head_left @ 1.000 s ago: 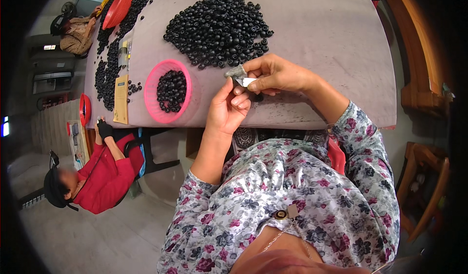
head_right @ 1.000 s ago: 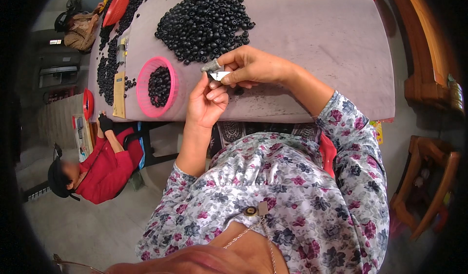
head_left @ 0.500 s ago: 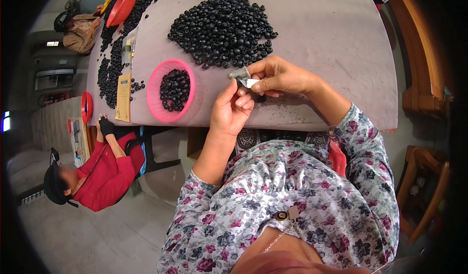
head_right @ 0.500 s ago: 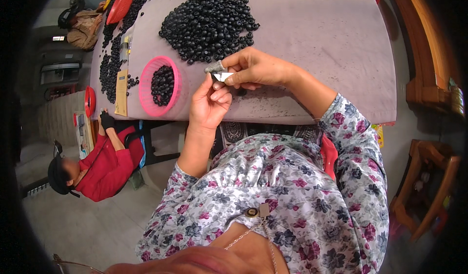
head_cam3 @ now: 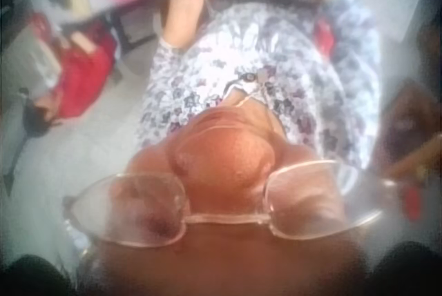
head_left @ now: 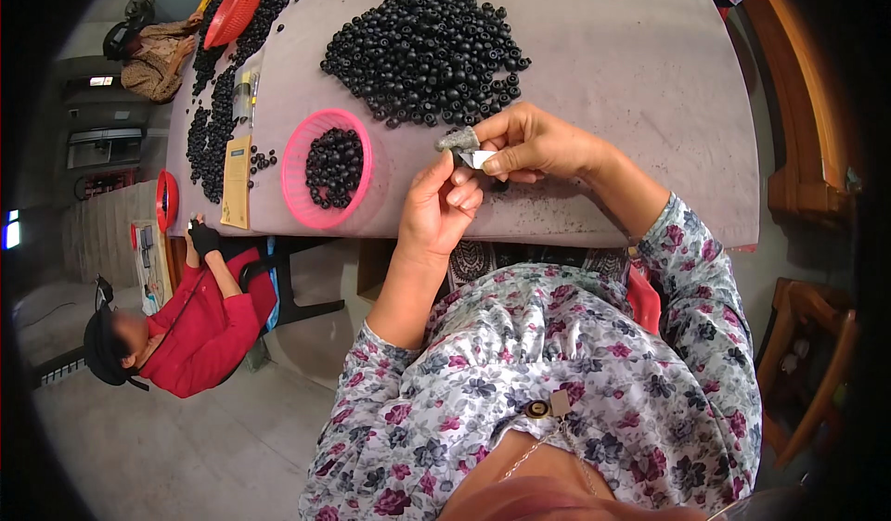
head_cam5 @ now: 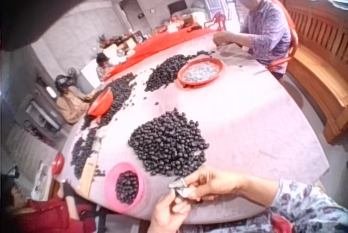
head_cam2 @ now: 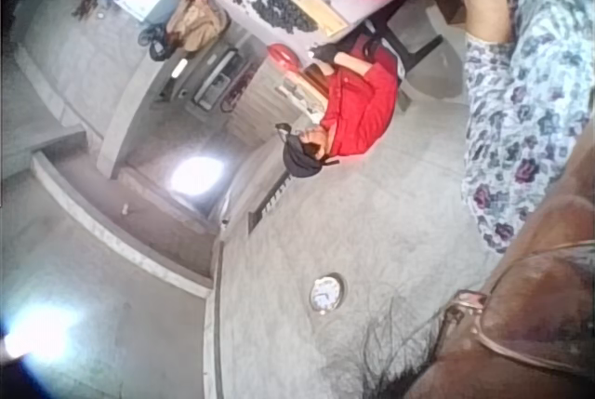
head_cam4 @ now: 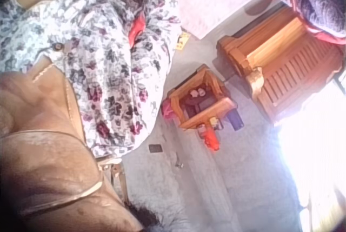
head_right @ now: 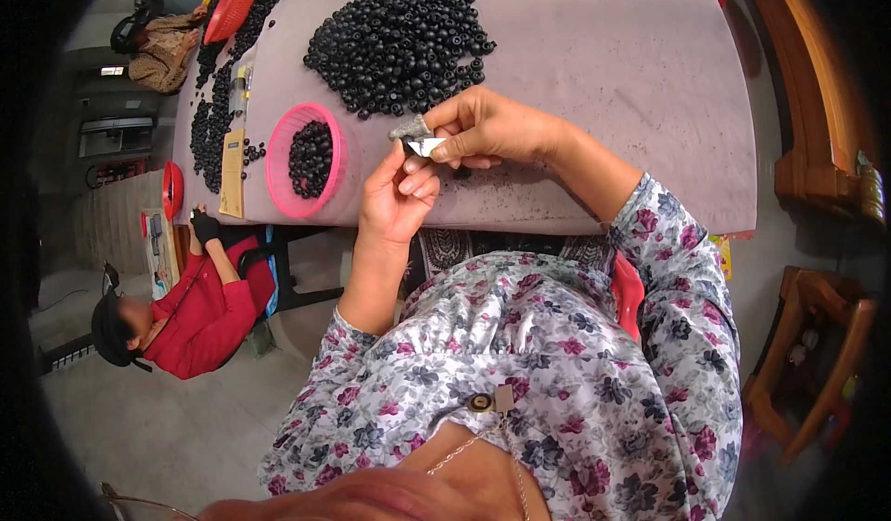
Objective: Sort small black berries on a table, removing debris or stalks and placing cleaned berries into a pink bowl.
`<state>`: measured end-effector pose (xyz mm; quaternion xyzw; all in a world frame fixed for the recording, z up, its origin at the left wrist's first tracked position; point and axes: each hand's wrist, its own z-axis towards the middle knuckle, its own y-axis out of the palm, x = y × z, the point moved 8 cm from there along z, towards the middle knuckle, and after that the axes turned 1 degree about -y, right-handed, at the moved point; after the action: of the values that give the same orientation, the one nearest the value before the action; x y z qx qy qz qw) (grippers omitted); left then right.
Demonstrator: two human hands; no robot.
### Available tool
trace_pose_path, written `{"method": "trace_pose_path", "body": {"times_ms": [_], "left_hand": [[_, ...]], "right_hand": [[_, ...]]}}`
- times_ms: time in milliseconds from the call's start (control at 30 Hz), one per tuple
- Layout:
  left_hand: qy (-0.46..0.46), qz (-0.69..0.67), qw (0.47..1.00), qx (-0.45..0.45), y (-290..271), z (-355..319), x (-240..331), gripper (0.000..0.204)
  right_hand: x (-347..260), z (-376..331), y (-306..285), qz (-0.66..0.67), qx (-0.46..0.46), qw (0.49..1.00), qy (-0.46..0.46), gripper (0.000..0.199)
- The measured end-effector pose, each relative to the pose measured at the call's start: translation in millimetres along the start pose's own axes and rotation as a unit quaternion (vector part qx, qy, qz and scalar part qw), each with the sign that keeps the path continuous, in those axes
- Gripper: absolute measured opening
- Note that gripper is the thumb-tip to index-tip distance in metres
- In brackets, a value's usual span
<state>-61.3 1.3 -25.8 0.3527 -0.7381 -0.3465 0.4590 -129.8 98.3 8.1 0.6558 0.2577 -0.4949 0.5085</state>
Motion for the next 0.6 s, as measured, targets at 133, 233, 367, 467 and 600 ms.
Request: {"method": "trace_pose_path", "body": {"times_ms": [133,233,367,467,600], "left_hand": [[-0.024,0.020,0.999,-0.011,6.1,-1.7,-0.5,0.026],[-0.008,0.017,1.000,-0.023,5.5,-2.0,-1.4,0.024],[-0.007,0.005,0.999,-0.032,11.3,-0.3,-2.2,0.023],[-0.002,0.011,0.999,-0.053,14.0,0.3,-1.4,0.022],[0.013,0.057,0.997,-0.057,24.0,-1.6,-0.4,0.022]], "right_hand": [[-0.2,-0.9,-0.7,0.012,0.002,1.000,0.005,0.032],[5.9,0.0,-6.4,0.043,0.014,0.999,-0.002,0.032],[6.7,0.5,-8.5,0.073,0.016,0.997,0.001,0.028],[2.5,0.5,-14.3,0.087,0.026,0.996,-0.010,0.023],[-3.9,0.8,-21.4,0.095,0.034,0.994,-0.032,0.021]]}}
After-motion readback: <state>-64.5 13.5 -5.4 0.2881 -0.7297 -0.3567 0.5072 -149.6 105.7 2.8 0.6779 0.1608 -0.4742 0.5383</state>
